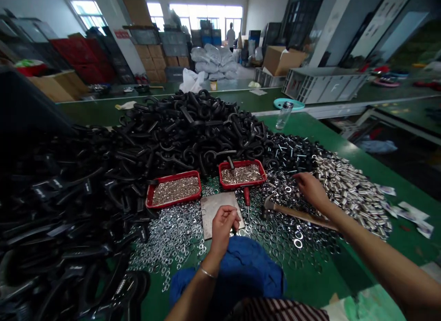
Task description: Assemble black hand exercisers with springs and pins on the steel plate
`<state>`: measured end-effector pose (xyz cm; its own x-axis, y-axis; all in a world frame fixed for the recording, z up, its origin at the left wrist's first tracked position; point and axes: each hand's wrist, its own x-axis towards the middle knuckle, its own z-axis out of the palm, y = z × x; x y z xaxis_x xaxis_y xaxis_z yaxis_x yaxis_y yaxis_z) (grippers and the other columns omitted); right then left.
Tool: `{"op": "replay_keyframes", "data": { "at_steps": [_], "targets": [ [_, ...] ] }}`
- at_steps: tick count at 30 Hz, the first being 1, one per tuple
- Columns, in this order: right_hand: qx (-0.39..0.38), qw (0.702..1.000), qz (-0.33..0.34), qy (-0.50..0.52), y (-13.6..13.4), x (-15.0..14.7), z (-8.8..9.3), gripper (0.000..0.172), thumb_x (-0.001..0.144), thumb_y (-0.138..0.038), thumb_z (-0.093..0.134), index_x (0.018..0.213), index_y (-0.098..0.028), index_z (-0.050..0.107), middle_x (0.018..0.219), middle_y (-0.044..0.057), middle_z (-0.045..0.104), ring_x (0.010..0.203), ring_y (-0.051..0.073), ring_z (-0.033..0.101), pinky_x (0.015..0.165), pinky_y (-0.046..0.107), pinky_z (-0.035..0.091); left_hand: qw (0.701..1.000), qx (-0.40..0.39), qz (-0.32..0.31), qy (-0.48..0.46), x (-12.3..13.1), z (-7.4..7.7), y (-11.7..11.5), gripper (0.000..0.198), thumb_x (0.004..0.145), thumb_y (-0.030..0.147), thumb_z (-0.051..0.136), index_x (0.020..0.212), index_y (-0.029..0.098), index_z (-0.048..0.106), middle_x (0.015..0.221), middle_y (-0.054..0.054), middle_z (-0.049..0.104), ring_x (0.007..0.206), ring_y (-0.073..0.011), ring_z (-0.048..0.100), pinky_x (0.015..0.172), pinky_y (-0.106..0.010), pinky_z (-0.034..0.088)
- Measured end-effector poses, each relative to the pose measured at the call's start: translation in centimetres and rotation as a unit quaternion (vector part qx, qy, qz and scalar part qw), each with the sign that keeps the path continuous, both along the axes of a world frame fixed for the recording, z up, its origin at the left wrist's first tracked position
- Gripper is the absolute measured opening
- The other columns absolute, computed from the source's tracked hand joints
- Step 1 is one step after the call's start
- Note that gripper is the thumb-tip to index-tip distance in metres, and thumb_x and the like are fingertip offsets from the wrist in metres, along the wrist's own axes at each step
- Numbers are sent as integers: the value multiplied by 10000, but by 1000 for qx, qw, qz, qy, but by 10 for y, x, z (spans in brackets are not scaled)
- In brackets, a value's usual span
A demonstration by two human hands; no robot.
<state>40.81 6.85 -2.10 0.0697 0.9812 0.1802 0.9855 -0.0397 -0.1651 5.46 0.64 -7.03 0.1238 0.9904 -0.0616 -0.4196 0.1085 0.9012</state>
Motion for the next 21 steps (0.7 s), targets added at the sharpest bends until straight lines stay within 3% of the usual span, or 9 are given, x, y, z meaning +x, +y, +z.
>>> {"op": "replay_keyframes", "data": {
  "at_steps": [6,9,12,17,21],
  "targets": [
    [-74,995,18,-60,38,23,8,234,885,-189,563,1092,-191,673,1046,132,647,927,266,632,741,331,462,996,-24,11,-90,-6,6,7,240,857,350,691,978,180,573,676,29,604,515,-71,520,506,-192,412],
    [-110,991,35,-65,44,28,16,184,822,-160,638,994,-182,699,954,112,663,812,237,641,673,300,439,994,-34,-2,-104,-7,9,7,245,854,339,693,987,172,573,747,0,640,560,-84,558,536,-210,439],
    [-100,992,49,-53,38,19,23,175,885,-190,574,1012,-168,693,982,124,663,829,226,640,696,298,445,994,-49,-19,-101,-5,16,5,274,844,342,705,1016,160,593,842,-38,679,621,-97,593,603,-236,484],
    [-82,990,119,2,17,-33,16,229,982,-310,467,1074,-222,657,1052,72,676,913,193,639,760,276,469,993,-71,-40,-90,2,54,8,293,866,363,679,1061,152,618,952,-74,698,684,-94,607,678,-248,517],
    [-65,995,72,-20,12,-67,4,241,952,-385,515,1030,-206,655,1058,108,659,866,242,637,608,296,425,998,-24,4,-61,-8,85,25,263,860,366,679,1019,160,642,885,-44,681,664,-84,588,657,-234,522]
  ]
}}
